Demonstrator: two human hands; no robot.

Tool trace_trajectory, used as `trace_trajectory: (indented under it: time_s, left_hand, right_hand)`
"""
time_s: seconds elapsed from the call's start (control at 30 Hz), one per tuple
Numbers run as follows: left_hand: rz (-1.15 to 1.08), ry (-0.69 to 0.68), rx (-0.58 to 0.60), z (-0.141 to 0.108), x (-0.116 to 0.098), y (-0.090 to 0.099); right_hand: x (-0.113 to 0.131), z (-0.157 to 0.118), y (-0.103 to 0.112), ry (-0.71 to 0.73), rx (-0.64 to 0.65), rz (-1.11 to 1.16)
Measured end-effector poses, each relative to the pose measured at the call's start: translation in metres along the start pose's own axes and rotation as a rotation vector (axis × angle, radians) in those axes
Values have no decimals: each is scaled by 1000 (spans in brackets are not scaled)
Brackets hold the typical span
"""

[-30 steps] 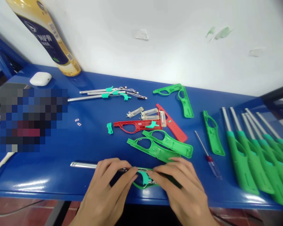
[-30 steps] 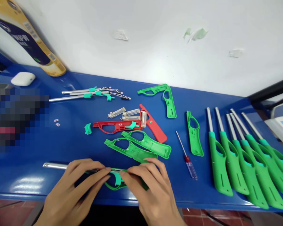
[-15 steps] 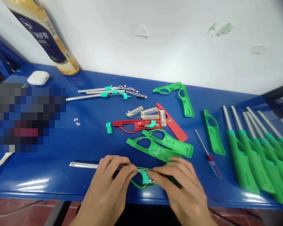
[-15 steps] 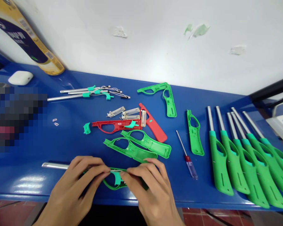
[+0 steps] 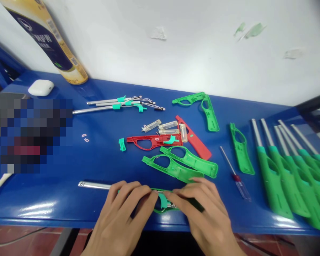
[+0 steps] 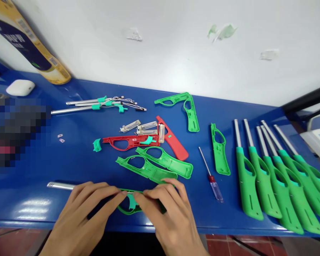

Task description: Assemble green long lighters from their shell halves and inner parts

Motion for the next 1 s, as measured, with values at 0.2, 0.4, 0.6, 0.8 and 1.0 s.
trace_trajectory:
  time_s: [0.2,0.4,0.6,0.8,1.0]
  left_hand:
    - [8,35,8,-2,-3,2]
    - [78,26,22,0,-10,0]
    - [41,-32,9,-1,-17,3]
    - [55,28,16,2,-12,3]
    - [101,64,36,-1,-10,1]
  right_hand:
    - [-3,-4,-1,-18,-7,19]
    - [1,-4,6,5,-40,30]
    - [1,-2,6,21,-3,25]
    - [2,2,5,44,48,-17]
    - [3,3,4,48,87,-72]
Point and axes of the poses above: each hand's wrist, its own z-axis towards the middle knuckle, its own y-axis out of the back of the hand, x = y × z, the point moved 10 cm from there along z, towards the middle knuckle, and after that the axes turned 11 degrees about x, right-handed, at the moved point
